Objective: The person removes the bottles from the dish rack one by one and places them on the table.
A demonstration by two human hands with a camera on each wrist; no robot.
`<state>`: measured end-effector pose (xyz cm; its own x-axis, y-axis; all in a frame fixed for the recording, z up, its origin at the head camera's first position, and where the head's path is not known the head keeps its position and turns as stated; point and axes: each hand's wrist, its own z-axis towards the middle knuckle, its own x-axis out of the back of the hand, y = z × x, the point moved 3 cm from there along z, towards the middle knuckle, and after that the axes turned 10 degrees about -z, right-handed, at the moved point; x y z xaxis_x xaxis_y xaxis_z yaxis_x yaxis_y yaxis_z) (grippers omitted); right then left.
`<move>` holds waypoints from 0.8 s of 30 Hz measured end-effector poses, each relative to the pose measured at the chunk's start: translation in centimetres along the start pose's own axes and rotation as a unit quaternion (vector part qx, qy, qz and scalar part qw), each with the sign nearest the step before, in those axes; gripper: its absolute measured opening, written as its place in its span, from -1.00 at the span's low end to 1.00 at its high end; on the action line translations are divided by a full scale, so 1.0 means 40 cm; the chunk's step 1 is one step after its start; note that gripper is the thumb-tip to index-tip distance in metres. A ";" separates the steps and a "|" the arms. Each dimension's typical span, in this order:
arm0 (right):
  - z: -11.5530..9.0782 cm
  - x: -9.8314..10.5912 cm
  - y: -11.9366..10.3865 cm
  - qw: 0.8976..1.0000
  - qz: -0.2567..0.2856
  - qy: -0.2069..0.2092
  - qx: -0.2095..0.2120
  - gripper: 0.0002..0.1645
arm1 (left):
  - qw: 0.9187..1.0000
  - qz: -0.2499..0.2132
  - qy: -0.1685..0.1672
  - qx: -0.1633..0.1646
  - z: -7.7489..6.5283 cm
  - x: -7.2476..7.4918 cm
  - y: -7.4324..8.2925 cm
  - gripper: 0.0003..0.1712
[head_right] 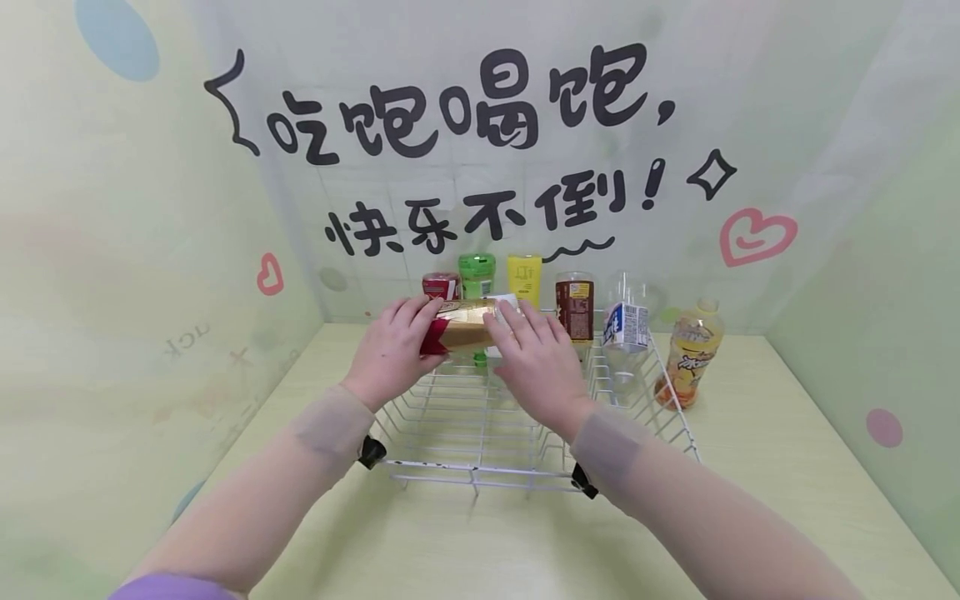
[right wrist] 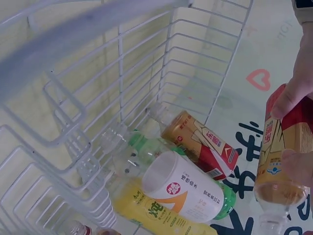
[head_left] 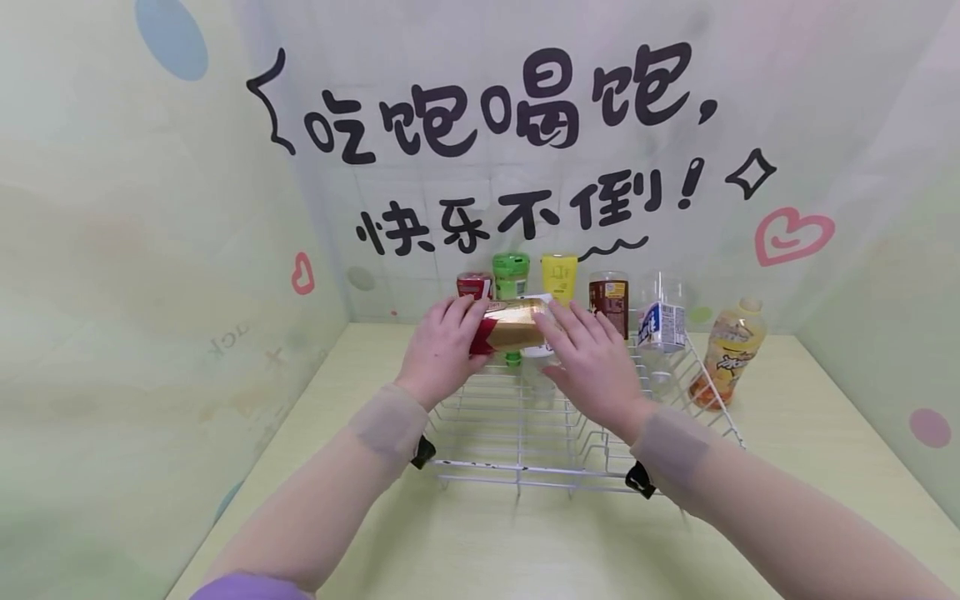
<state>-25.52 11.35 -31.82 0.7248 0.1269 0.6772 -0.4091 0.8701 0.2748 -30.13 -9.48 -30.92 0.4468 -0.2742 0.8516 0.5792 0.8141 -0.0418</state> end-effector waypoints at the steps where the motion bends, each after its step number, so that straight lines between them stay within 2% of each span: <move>1: -0.005 0.005 0.005 1.000 0.004 0.001 -0.002 -0.09 | 1.000 -0.006 0.001 0.007 -0.002 0.001 -0.007 -0.08; 7: -0.042 0.027 0.045 1.000 0.026 0.003 -0.015 -0.08 | 0.995 -0.071 0.014 0.066 -0.016 0.008 -0.056 -0.08; 12: -0.080 0.035 0.080 0.999 0.035 -0.023 -0.023 -0.10 | 0.980 -0.144 0.030 0.135 -0.033 0.013 -0.099 -0.11; 17: -0.121 0.044 0.112 0.998 0.038 -0.050 -0.032 -0.10 | 0.958 -0.208 0.039 0.192 -0.052 0.012 -0.135 -0.10; 24: -0.191 0.062 0.157 0.994 0.066 -0.068 -0.062 -0.15 | 0.917 -0.298 0.068 0.258 -0.085 0.003 -0.193 -0.13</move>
<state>-22.05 20.80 -33.63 0.5844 0.1854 0.7900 -0.4179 0.9033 0.0972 -32.24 -17.53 -32.27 0.2568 -0.7813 0.5689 0.3649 0.6234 0.6915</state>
